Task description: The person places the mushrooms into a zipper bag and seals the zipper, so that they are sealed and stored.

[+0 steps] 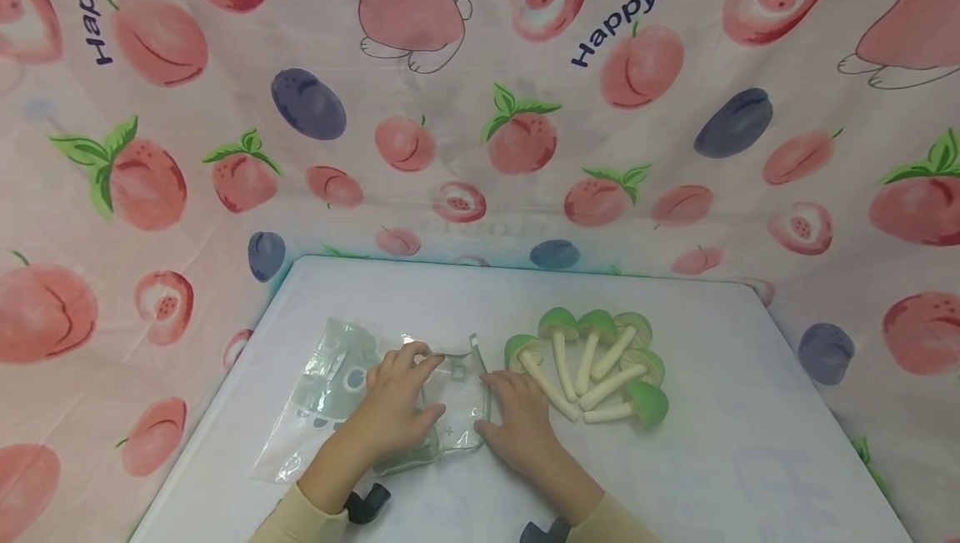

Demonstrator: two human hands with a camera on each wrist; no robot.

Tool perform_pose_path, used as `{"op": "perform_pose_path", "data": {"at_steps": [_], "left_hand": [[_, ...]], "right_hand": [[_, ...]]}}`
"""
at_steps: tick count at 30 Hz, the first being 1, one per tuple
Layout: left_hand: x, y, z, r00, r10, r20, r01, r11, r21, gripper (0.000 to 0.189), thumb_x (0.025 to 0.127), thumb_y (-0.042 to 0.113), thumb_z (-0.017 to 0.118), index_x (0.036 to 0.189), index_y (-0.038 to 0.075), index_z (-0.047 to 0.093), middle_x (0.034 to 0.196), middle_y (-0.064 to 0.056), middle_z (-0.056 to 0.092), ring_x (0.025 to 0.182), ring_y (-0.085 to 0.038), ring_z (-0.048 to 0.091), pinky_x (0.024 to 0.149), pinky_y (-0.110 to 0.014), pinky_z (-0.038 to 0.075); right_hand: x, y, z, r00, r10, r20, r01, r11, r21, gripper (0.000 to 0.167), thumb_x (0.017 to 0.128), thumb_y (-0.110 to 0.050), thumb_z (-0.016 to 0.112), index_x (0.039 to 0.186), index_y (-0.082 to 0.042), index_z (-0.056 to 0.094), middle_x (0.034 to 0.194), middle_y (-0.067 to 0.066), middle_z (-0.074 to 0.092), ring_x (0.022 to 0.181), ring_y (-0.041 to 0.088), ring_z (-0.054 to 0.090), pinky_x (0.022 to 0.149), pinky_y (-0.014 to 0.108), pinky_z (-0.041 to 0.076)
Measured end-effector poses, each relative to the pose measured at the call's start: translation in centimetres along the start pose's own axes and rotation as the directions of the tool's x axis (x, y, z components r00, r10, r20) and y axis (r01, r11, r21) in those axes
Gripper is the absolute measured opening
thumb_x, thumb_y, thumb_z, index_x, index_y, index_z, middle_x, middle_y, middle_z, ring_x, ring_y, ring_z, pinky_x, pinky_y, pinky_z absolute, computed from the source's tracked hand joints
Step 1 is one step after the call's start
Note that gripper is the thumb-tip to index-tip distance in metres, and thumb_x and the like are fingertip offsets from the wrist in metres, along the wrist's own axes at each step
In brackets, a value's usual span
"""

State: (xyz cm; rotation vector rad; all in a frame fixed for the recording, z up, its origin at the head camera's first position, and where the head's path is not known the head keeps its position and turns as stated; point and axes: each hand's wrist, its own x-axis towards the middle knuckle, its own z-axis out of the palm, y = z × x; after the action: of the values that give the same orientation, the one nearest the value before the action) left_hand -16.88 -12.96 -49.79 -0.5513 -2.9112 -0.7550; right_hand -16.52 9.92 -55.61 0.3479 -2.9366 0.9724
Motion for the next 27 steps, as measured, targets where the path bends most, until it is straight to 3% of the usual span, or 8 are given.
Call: {"op": "perform_pose_path", "data": {"at_steps": [11, 27], "left_hand": [[0.1, -0.1, 0.0, 1.0, 0.005, 0.005, -0.005, 1.0, -0.003, 0.063, 0.088, 0.028, 0.086, 0.145, 0.015, 0.064, 0.151, -0.006, 0.053, 0.136, -0.033, 0.05, 0.107, -0.061, 0.039], [-0.1, 0.3, -0.1, 1.0, -0.021, 0.022, 0.021, 1.0, -0.002, 0.062, 0.089, 0.027, 0.086, 0.146, 0.019, 0.063, 0.153, -0.007, 0.051, 0.14, -0.034, 0.048, 0.108, -0.061, 0.04]], "right_hand": [[0.1, -0.1, -0.2, 1.0, 0.004, 0.018, -0.004, 1.0, 0.008, 0.064, 0.087, -0.03, 0.085, 0.146, -0.017, 0.062, 0.151, 0.008, 0.062, 0.144, 0.034, 0.052, 0.122, 0.062, 0.039], [-0.5, 0.0, -2.4, 0.998, -0.026, -0.052, 0.03, 0.997, 0.074, 0.059, 0.089, -0.02, 0.083, 0.144, -0.015, 0.063, 0.148, 0.009, 0.065, 0.14, 0.035, 0.059, 0.119, 0.057, 0.048]]}}
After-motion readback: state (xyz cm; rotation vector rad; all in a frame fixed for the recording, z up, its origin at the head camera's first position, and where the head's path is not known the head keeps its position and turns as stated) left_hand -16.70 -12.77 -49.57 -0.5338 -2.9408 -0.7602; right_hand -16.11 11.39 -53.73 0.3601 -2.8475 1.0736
